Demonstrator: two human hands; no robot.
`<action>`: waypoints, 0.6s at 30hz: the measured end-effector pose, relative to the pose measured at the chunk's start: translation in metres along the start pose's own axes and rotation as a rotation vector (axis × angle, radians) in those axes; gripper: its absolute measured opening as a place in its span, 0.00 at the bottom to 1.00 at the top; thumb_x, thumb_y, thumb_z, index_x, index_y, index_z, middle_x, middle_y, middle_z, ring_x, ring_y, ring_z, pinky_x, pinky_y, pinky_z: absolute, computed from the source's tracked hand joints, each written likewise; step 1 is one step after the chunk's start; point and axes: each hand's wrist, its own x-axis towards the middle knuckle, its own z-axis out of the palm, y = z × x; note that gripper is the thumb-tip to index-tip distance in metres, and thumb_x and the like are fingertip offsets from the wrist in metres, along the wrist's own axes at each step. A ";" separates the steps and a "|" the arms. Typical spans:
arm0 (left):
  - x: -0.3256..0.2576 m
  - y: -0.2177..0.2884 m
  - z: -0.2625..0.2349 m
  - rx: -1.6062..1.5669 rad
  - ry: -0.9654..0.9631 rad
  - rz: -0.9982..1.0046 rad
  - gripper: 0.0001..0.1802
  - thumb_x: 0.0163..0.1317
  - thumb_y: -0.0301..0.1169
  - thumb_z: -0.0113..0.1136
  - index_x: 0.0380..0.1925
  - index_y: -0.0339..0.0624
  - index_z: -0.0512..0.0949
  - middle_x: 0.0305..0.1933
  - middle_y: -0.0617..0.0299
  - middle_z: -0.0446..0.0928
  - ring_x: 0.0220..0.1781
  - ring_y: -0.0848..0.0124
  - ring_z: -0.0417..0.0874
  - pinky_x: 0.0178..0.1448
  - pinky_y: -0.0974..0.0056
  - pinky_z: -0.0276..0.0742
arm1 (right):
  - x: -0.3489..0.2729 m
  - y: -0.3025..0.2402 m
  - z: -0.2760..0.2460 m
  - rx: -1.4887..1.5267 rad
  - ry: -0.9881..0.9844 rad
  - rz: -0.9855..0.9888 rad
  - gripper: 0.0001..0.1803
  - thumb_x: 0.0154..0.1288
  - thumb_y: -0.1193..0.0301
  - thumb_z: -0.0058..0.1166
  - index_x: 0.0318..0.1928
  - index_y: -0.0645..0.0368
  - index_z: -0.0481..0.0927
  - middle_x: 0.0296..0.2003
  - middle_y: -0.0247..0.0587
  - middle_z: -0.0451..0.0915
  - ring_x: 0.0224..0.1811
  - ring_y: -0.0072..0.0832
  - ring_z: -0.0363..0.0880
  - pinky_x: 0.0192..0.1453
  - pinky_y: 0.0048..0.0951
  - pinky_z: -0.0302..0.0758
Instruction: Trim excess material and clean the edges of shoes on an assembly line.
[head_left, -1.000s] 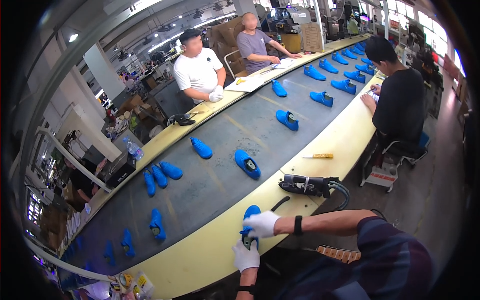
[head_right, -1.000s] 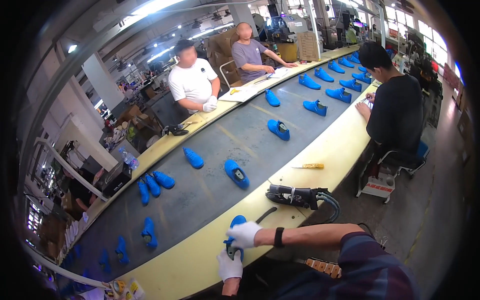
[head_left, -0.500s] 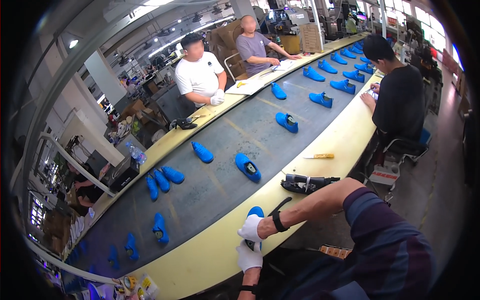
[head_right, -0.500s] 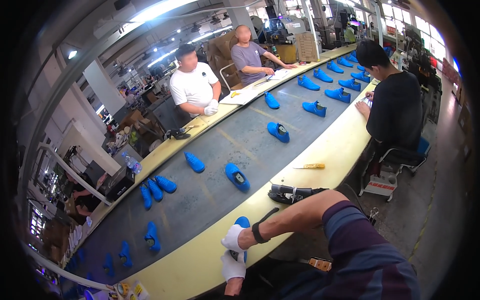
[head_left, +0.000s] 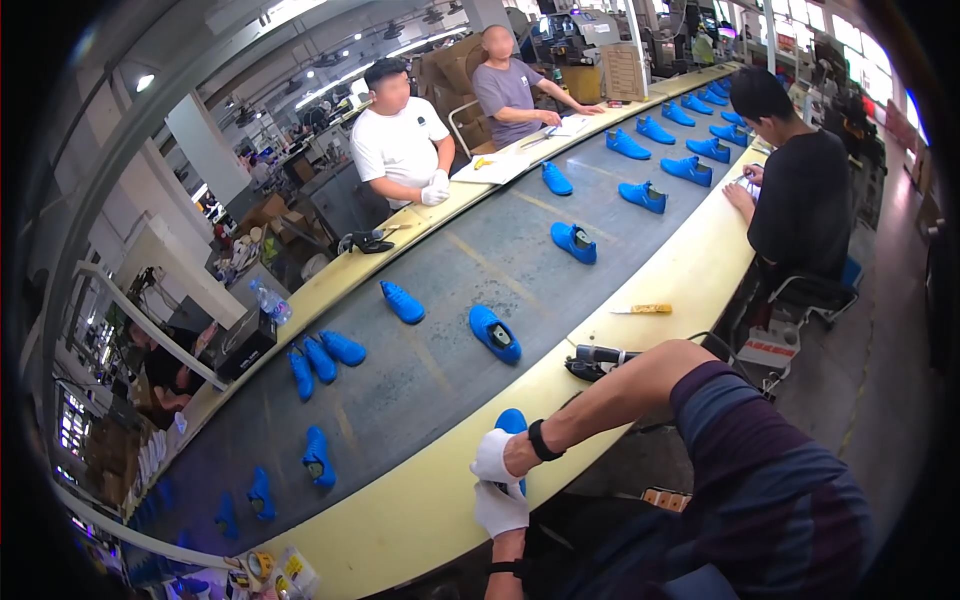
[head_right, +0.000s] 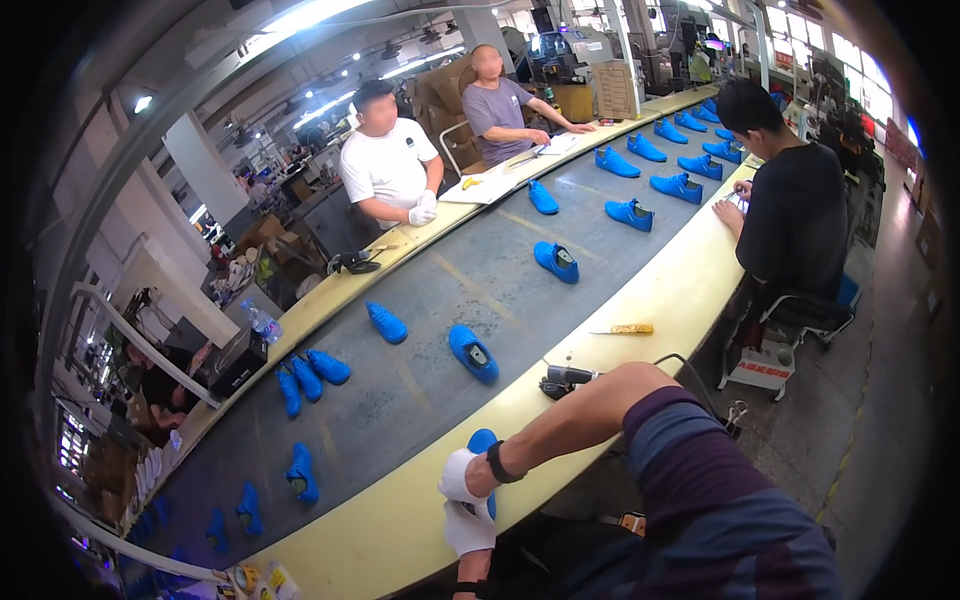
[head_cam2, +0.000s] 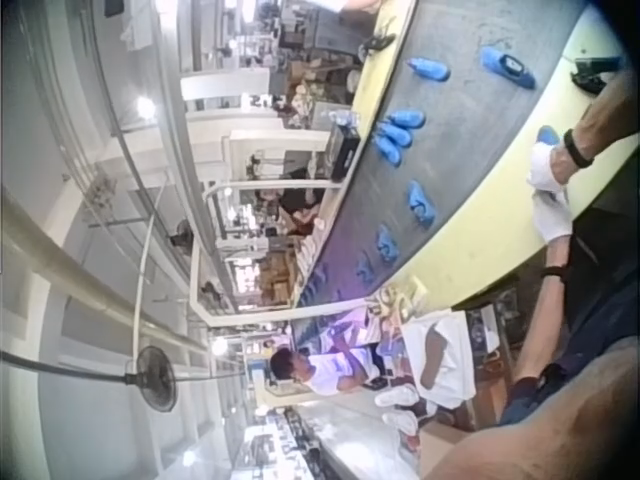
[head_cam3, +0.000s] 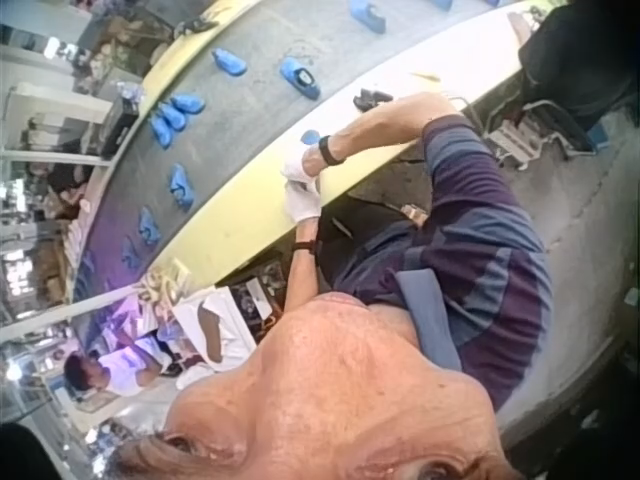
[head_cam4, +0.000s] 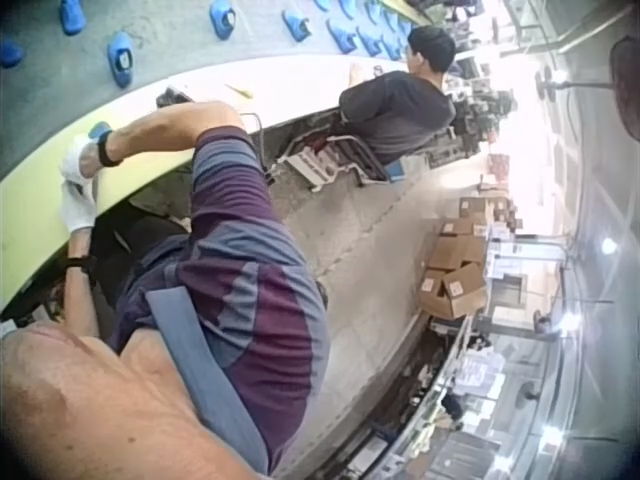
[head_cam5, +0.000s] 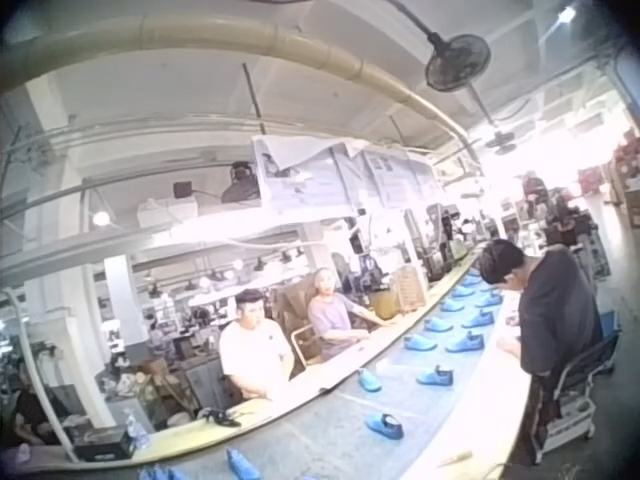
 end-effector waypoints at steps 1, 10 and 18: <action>-0.001 -0.001 0.001 -0.044 0.070 0.026 0.28 0.70 0.49 0.67 0.57 0.36 0.77 0.51 0.39 0.82 0.50 0.38 0.87 0.52 0.40 0.83 | -0.006 -0.003 -0.001 -0.001 -0.003 -0.005 0.14 0.57 0.69 0.70 0.44 0.58 0.87 0.29 0.48 0.88 0.36 0.51 0.92 0.34 0.49 0.85; -0.002 0.023 -0.012 -0.011 -0.080 -0.120 0.28 0.73 0.50 0.64 0.64 0.45 0.74 0.55 0.42 0.81 0.54 0.37 0.86 0.56 0.38 0.82 | -0.063 -0.013 0.036 0.261 0.397 0.160 0.10 0.69 0.69 0.58 0.45 0.61 0.77 0.23 0.51 0.83 0.26 0.54 0.88 0.27 0.51 0.82; -0.001 0.025 -0.013 -0.002 -0.118 -0.114 0.30 0.73 0.51 0.63 0.65 0.44 0.73 0.59 0.42 0.79 0.56 0.37 0.86 0.57 0.37 0.82 | -0.055 -0.012 0.031 0.244 0.364 0.217 0.10 0.70 0.69 0.57 0.42 0.64 0.76 0.24 0.53 0.84 0.26 0.55 0.87 0.26 0.53 0.81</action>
